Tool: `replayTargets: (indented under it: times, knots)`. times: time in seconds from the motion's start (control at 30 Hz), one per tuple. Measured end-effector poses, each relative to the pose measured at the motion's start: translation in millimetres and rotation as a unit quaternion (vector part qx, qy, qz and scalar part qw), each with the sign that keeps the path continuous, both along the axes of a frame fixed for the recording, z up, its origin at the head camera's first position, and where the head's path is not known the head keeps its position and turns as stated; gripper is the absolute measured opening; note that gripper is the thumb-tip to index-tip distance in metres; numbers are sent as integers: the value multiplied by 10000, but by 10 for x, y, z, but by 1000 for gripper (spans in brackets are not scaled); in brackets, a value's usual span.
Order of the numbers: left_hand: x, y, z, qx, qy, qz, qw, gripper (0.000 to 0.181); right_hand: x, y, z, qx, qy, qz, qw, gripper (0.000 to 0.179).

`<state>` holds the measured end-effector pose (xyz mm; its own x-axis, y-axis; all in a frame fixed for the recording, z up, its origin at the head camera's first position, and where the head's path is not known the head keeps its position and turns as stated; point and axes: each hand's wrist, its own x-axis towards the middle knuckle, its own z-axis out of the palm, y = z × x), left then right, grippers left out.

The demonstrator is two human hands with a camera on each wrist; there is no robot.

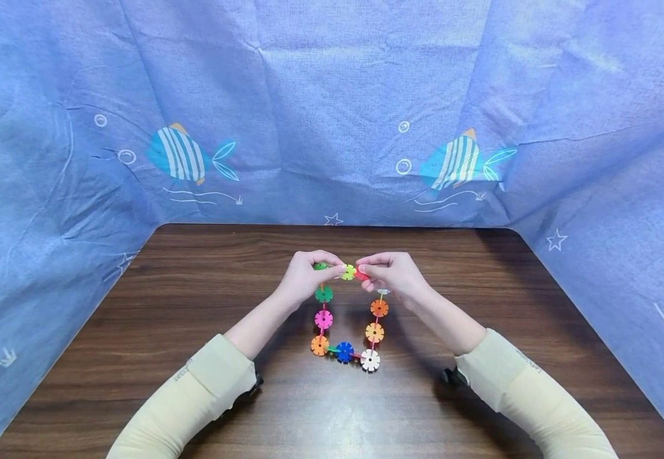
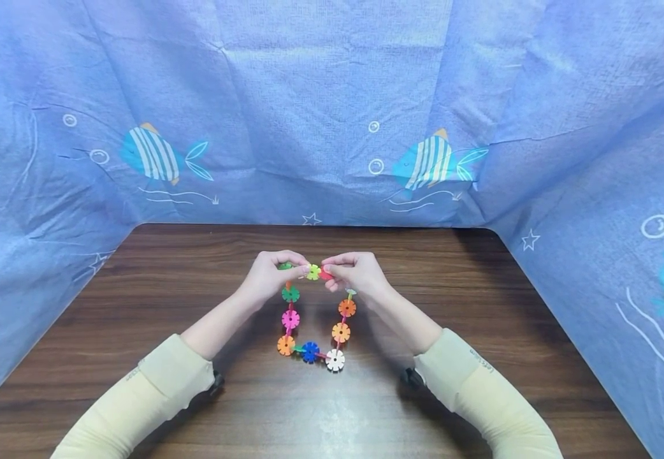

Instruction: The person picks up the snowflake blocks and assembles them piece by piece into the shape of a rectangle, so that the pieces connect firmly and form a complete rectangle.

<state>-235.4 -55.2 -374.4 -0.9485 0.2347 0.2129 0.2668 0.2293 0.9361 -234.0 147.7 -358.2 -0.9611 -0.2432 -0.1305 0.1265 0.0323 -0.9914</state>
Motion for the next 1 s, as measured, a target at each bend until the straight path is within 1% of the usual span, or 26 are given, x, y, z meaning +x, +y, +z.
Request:
replayTargets:
  times: [0.07, 0.27, 0.37, 0.43, 0.53, 0.6, 0.7, 0.9, 1.0]
  knots:
    - [21, 16, 8, 28, 43, 58, 10000, 14, 24, -15, -2, -73, -76, -142, 9998, 29]
    - [38, 54, 17, 58, 118, 199, 9997, 13, 67, -74, -15, -602, -225, -475, 9968, 30]
    - [36, 50, 17, -42, 140, 290, 9995, 12, 64, -86, -34, -720, -239, -475, 9960, 30]
    - [37, 44, 10, -126, 175, 300, 9993, 11, 58, -82, -58, -753, -249, -355, 9962, 31]
    - [32, 37, -3, -249, 277, 294, 9989, 10, 50, -56, -92, -694, -186, -92, 9974, 31]
    - [27, 35, -9, -283, 326, 267, 9987, 11, 49, -29, -98, -583, -65, 105, 9982, 33]
    - [20, 31, -6, -265, 355, 279, 9986, 11, 37, 26, -99, -394, 89, 259, 9988, 36]
    - [14, 5, -1, -130, 250, 330, 9991, 12, -9, 190, -132, -134, 358, 230, 9990, 37]
    - [13, -11, 0, -67, 160, 315, 9994, 14, -40, 274, -157, 167, 595, 125, 9980, 36]
